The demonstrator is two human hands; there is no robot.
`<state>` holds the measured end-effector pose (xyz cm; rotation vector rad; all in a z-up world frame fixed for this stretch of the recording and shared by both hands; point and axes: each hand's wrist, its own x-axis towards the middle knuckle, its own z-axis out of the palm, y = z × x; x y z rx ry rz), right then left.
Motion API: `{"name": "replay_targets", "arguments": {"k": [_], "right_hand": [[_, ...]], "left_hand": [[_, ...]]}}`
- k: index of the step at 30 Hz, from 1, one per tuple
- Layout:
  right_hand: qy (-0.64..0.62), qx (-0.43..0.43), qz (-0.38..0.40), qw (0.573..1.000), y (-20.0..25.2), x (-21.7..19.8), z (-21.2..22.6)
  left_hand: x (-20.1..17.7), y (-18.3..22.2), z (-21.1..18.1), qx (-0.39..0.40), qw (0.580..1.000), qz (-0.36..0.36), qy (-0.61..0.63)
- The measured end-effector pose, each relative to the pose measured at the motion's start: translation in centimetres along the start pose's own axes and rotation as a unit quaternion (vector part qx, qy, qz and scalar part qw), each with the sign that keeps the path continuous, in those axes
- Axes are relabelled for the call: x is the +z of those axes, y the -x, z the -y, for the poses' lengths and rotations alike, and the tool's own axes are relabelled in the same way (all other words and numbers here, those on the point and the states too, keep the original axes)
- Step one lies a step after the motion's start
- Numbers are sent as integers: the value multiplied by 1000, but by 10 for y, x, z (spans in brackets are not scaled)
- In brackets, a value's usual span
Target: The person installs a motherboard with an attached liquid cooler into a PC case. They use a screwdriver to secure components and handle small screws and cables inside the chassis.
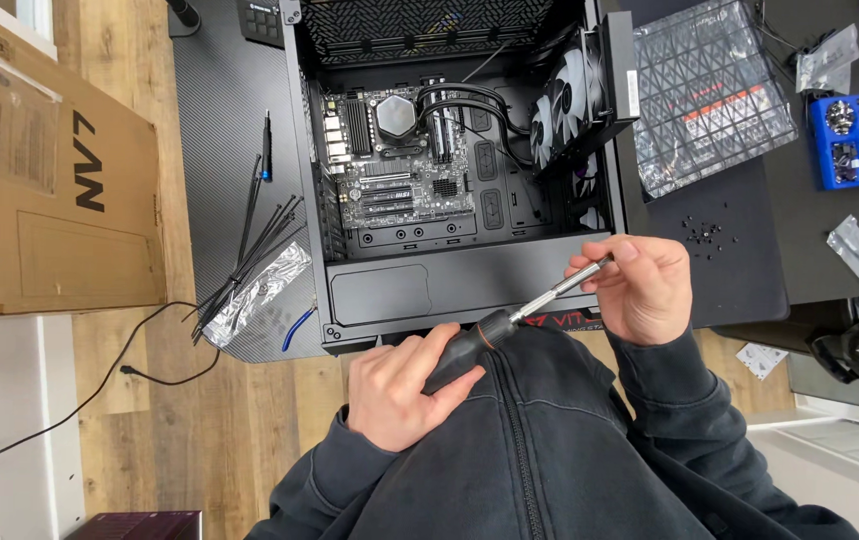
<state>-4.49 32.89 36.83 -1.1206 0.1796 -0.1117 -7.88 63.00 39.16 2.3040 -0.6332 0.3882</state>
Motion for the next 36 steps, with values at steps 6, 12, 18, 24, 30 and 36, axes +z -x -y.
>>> {"name": "replay_targets", "arguments": {"k": [6,12,18,24,30,36], "right_hand": [[56,8,21,998,1,8,10],[73,-82,116,987,2,54,33],[148,-87,55,984,-10,70,19],[144,11,-16,989,13,57,-38],[105,39,-71,991,-2,42,-42],[190,-32,148,970,-25,44,0]], "left_hand": [[-4,-2,2,3,1000,-13,14],[-3,-6,16,-328,583,276,690],[5,-8,32,-237,805,85,537],[1,-26,29,-50,952,116,277],[30,-23,36,-162,886,137,412],[56,-20,54,-405,427,114,801]]}}
